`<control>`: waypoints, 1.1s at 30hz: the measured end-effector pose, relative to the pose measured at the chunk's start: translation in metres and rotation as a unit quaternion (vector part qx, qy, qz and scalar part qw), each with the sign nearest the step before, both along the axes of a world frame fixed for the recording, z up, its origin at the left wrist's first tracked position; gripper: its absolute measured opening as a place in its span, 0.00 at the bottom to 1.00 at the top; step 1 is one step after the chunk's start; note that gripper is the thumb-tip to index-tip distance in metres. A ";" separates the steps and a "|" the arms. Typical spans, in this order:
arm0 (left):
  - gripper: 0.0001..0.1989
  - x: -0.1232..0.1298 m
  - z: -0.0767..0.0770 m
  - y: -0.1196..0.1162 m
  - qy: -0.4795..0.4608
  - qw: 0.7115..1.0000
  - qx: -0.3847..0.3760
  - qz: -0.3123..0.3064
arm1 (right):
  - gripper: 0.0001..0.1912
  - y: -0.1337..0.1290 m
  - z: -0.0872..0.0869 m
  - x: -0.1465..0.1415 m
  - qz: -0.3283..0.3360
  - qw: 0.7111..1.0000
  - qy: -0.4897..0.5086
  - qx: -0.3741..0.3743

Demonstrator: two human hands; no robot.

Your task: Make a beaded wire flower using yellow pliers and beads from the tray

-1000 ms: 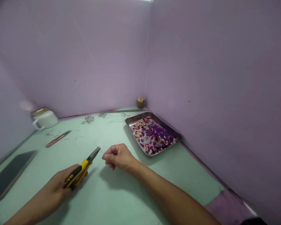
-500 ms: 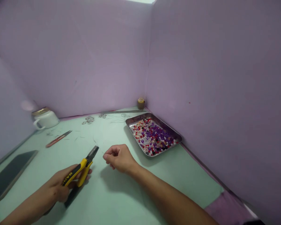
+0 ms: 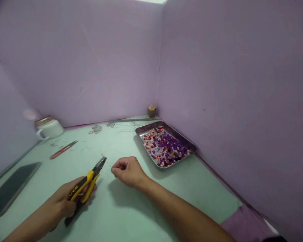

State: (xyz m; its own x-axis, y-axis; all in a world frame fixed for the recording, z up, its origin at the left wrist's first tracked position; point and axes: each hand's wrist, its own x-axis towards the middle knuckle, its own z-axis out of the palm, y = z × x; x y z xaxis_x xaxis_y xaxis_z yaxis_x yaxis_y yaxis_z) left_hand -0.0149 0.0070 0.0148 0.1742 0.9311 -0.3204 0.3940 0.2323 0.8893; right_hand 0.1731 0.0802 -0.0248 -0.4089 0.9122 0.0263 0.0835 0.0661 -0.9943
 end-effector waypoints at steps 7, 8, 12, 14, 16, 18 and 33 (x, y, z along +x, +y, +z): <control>0.15 0.004 0.005 0.000 0.091 0.995 0.050 -0.008 | 0.03 -0.002 0.004 0.002 0.042 0.999 0.001 -0.032; 0.15 0.003 0.005 0.001 0.092 0.994 0.050 -0.009 | 0.03 -0.002 0.004 0.002 0.042 0.999 0.002 -0.030; 0.15 0.002 0.001 0.002 0.093 0.995 0.048 0.000 | 0.03 0.001 0.002 0.003 0.046 0.999 0.010 -0.017; 0.15 0.002 -0.001 0.002 0.081 0.996 0.043 0.008 | 0.04 0.003 0.003 0.004 0.053 0.998 0.021 -0.026; 0.16 0.004 -0.003 0.001 0.054 0.998 0.032 0.007 | 0.05 0.004 0.004 0.005 0.064 0.996 0.038 -0.046; 0.17 0.007 -0.004 0.000 0.027 0.999 0.020 0.004 | 0.07 0.004 0.005 0.004 0.077 0.992 0.060 -0.075; 0.19 0.013 -0.003 -0.004 0.093 0.994 0.046 -0.029 | 0.05 0.003 0.006 -0.003 -0.044 0.998 0.013 -0.045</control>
State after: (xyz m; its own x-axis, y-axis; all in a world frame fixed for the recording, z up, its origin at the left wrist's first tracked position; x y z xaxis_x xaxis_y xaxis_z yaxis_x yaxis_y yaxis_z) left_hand -0.0023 0.0032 0.0115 0.1738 0.9484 -0.2651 0.5638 0.1249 0.8164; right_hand 0.1700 0.0832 -0.0189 -0.3270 0.9438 -0.0475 0.0597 -0.0295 -0.9978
